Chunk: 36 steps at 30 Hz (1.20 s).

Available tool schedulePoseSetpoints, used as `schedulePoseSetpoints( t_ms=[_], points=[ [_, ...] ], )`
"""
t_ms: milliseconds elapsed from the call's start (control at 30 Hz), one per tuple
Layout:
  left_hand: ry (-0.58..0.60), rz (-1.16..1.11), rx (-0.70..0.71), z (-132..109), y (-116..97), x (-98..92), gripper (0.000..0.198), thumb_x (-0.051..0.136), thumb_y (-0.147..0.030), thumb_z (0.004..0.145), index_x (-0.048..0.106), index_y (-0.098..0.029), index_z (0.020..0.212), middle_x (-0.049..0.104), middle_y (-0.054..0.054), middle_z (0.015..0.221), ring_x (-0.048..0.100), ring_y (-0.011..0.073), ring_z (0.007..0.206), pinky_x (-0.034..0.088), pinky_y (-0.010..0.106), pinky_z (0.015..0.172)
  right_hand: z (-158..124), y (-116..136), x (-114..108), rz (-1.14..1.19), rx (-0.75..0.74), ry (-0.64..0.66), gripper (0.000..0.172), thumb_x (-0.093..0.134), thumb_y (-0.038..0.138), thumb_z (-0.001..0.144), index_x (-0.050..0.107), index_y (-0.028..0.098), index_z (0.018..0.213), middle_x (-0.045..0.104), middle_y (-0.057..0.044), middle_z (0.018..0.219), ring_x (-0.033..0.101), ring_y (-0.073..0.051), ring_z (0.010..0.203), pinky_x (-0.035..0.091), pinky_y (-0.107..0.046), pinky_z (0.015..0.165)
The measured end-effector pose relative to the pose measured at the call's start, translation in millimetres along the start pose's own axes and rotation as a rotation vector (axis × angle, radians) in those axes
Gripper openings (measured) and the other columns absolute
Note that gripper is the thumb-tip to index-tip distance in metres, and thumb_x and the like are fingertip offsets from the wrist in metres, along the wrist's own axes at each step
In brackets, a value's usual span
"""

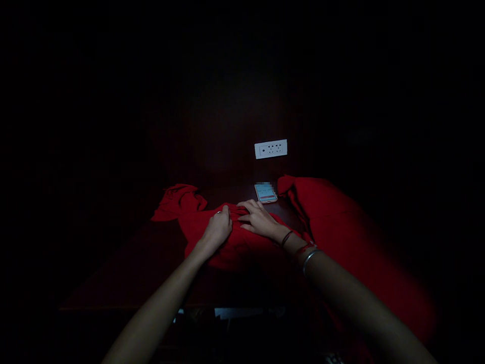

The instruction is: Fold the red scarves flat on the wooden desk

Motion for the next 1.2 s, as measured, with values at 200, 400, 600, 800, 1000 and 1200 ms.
schedulePoseSetpoints(
  t_ms=[200,400,600,800,1000,1200],
  points=[
    [-0.031,0.003,-0.007,2.0,3.0,6.4,0.02,0.029,-0.014,0.081,0.038,-0.013,0.099,0.06,0.011,0.079,0.059,0.0215,0.07,0.041,0.027,0.058,2.5,2.5,0.8,-0.052,0.0,-0.021,0.023,0.058,0.03,0.07,0.063,0.019,0.09,0.038,-0.006,0.121,0.029,-0.023,0.106,0.028,-0.039,0.084],
    [-0.042,-0.034,-0.016,2.8,1.5,4.5,0.018,0.032,-0.015,0.08,0.04,-0.014,0.096,0.06,0.01,0.08,0.059,0.0212,0.072,0.041,0.028,0.06,1.7,5.9,0.7,-0.036,-0.046,-0.028,0.022,0.056,0.026,0.072,0.062,0.022,0.092,0.037,-0.006,0.122,0.028,-0.022,0.108,0.026,-0.039,0.085],
    [0.038,-0.185,-0.066,8.0,13.5,5.6,0.019,0.036,-0.017,0.078,0.039,-0.018,0.096,0.059,0.005,0.079,0.058,0.0191,0.072,0.04,0.027,0.062,9.9,10.1,9.9,-0.045,-0.056,0.027,0.021,0.055,0.022,0.072,0.062,0.018,0.092,0.037,-0.008,0.122,0.026,-0.023,0.109,0.025,-0.04,0.084],
    [0.002,-0.252,0.015,4.9,15.4,5.3,0.02,0.038,-0.016,0.076,0.04,-0.02,0.095,0.057,0.004,0.086,0.056,0.017,0.077,0.04,0.026,0.067,8.7,12.5,3.4,-0.015,-0.036,-0.006,0.018,0.052,0.021,0.074,0.062,0.016,0.088,0.042,-0.01,0.113,0.028,-0.023,0.108,0.024,-0.04,0.085],
    [-0.033,-0.239,0.035,0.6,2.3,-1.1,0.029,0.043,-0.014,0.074,0.04,-0.014,0.103,0.054,0.01,0.096,0.052,0.0197,0.091,0.039,0.03,0.076,-4.9,13.9,-15.4,-0.017,0.071,-0.056,0.016,0.046,0.023,0.078,0.06,0.014,0.079,0.046,-0.009,0.096,0.037,-0.02,0.093,0.031,-0.035,0.079],
    [-0.005,-0.702,0.176,13.7,13.6,-0.2,0.041,0.03,-0.03,0.085,0.028,-0.013,0.122,0.053,0.008,0.105,0.051,0.0123,0.094,0.038,0.024,0.08,-15.2,1.2,-13.7,0.096,0.163,-0.013,0.017,0.04,0.019,0.081,0.055,0.015,0.087,0.052,-0.006,0.086,0.046,-0.014,0.081,0.037,-0.026,0.074]
  ],
)
Point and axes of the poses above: each hand's wrist, its own z-axis towards the middle knuckle, its own x-axis out of the palm, y = z × x, the point moved 2 cm from there along z, towards the middle knuckle
